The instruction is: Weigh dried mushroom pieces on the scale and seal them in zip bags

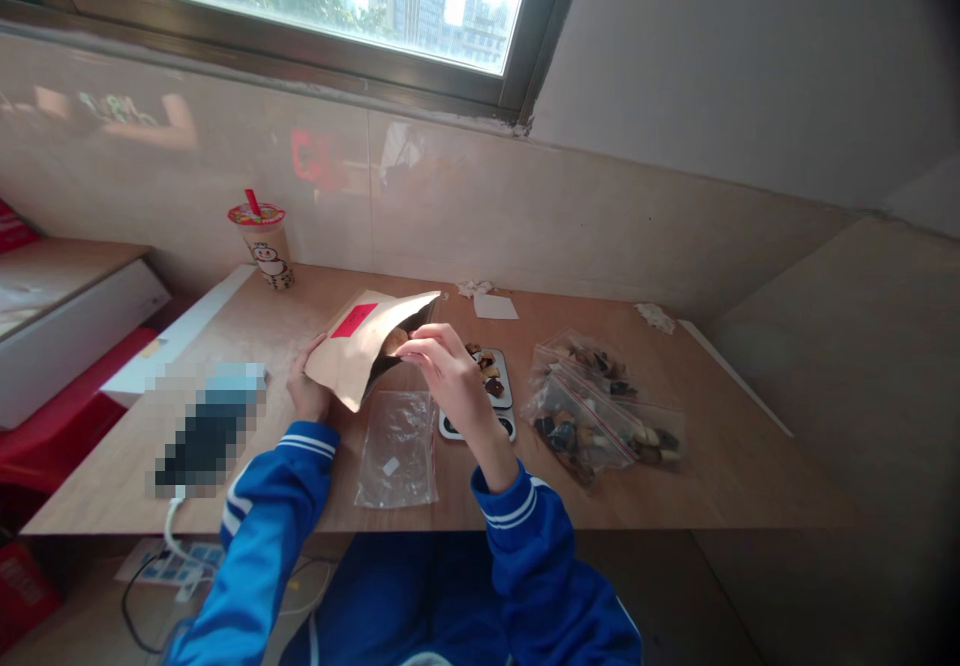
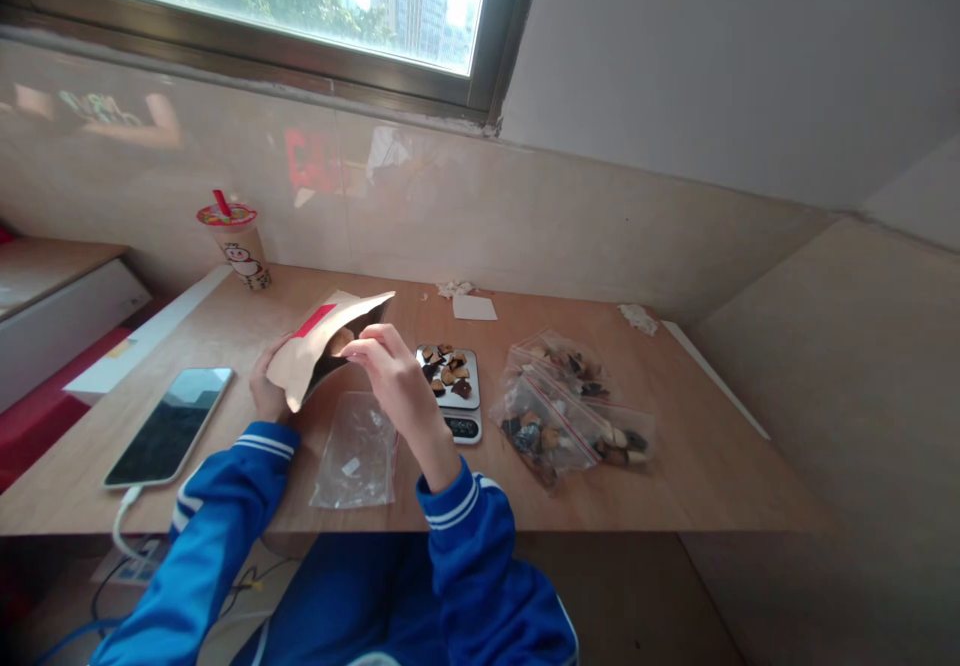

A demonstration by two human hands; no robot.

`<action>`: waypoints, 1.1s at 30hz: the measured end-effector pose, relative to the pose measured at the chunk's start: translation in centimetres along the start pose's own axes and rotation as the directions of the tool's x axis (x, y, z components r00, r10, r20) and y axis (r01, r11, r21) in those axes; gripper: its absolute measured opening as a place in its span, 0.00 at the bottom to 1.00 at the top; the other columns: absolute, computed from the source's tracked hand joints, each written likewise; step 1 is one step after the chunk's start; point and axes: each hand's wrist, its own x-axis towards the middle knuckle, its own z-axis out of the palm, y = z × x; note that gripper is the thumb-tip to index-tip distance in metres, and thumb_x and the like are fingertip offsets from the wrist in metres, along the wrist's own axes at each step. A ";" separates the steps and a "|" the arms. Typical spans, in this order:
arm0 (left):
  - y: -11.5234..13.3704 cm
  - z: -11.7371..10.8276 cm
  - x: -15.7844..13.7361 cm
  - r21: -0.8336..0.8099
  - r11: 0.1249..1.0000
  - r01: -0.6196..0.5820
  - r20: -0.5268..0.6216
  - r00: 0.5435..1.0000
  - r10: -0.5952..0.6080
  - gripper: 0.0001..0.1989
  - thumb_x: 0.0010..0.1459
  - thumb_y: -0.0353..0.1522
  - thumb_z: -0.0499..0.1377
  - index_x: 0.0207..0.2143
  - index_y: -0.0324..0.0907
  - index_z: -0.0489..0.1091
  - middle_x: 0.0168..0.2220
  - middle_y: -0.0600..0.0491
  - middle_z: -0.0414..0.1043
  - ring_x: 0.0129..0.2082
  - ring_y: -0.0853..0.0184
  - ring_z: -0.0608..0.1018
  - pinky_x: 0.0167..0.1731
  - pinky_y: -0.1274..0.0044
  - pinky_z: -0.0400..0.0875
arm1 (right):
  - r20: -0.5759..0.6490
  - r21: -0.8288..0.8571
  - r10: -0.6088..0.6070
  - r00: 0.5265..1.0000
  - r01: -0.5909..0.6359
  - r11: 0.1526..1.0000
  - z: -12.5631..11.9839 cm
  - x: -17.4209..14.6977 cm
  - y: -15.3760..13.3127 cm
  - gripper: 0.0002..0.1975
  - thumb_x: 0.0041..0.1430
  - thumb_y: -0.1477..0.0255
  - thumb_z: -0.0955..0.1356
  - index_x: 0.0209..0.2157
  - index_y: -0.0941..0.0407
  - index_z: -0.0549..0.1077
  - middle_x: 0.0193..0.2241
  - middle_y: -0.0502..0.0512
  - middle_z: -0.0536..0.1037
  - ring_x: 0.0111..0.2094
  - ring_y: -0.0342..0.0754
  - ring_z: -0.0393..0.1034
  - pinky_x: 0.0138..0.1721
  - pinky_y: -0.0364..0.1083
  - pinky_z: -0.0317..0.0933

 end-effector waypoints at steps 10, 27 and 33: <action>-0.1 -0.3 0.1 0.088 0.996 0.013 0.005 1.000 -0.013 0.22 0.46 0.33 0.59 0.45 0.37 0.74 0.45 0.43 0.75 0.48 0.52 0.74 0.52 0.60 0.67 | -0.056 -0.112 -0.045 0.997 0.039 0.993 0.7 1.6 -0.6 0.12 0.68 0.72 0.60 0.38 0.53 0.75 0.41 0.56 0.72 0.47 0.47 0.68 0.51 0.47 0.65; -0.2 -0.3 0.3 0.128 0.988 0.082 -0.042 0.996 -0.077 0.21 0.46 0.33 0.59 0.44 0.36 0.73 0.41 0.46 0.76 0.44 0.56 0.76 0.48 0.66 0.71 | -0.368 0.258 0.590 0.719 -0.531 0.807 -4.2 -12.9 12.7 0.14 0.55 0.60 0.70 0.32 0.56 0.75 0.32 0.56 0.78 0.35 0.49 0.73 0.41 0.50 0.67; -1.8 -1.0 0.9 0.279 0.949 0.146 -0.082 0.988 -0.128 0.19 0.44 0.32 0.61 0.41 0.35 0.73 0.35 0.48 0.75 0.38 0.57 0.76 0.44 0.63 0.73 | -0.322 -0.176 0.375 0.869 -0.444 0.878 -2.0 -13.1 11.4 0.09 0.61 0.65 0.67 0.31 0.52 0.78 0.36 0.56 0.75 0.43 0.52 0.68 0.49 0.53 0.60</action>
